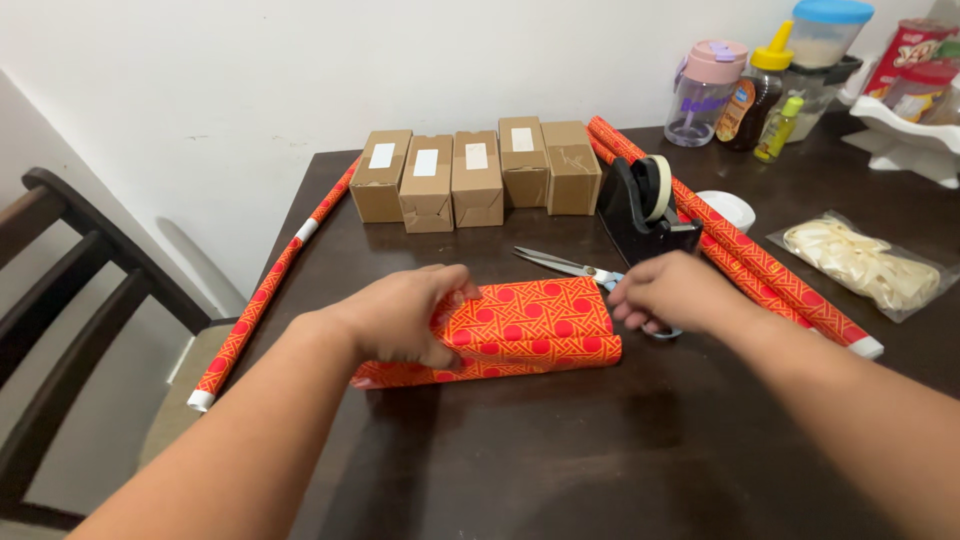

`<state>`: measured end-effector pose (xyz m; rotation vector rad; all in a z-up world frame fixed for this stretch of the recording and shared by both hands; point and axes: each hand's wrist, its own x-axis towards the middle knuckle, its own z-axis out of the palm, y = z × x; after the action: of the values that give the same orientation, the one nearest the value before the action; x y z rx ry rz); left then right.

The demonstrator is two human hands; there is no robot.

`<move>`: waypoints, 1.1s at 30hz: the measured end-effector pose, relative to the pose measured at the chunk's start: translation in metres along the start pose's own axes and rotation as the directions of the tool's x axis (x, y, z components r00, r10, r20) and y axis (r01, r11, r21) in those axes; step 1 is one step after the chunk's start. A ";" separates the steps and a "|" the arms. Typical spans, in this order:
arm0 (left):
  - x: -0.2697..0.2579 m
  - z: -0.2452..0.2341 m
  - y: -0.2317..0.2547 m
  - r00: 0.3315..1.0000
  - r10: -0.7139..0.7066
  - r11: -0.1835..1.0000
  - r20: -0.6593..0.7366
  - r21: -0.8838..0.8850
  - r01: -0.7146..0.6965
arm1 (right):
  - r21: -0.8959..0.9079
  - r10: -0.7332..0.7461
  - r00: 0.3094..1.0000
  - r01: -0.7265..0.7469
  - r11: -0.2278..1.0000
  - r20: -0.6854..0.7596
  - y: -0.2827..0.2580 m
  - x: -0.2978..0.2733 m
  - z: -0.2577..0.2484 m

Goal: The person wraps a small box with red patterned wrapping paper. They fold the paper around the box, secure it with tape, and fold the ends neatly to complete the wrapping.

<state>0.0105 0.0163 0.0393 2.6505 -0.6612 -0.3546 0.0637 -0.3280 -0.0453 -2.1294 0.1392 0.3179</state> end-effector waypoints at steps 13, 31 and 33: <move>0.000 0.002 0.007 0.993 -0.118 0.989 0.001 -0.092 0.118 | 0.050 -0.036 0.999 0.035 0.998 0.017 0.016 0.003 0.034; -0.006 0.003 0.021 0.983 -0.178 0.982 -0.034 -0.064 0.176 | 0.284 0.067 0.991 -0.098 0.954 0.118 0.016 0.007 0.048; -0.006 0.003 0.021 0.985 -0.164 0.985 -0.044 -0.062 0.161 | 0.369 0.103 0.988 -0.137 0.919 0.111 0.016 0.003 0.048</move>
<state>-0.0039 0.0011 0.0460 2.6552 -0.4139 -0.3473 0.0542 -0.2965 -0.0845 -1.7262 0.2587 0.4228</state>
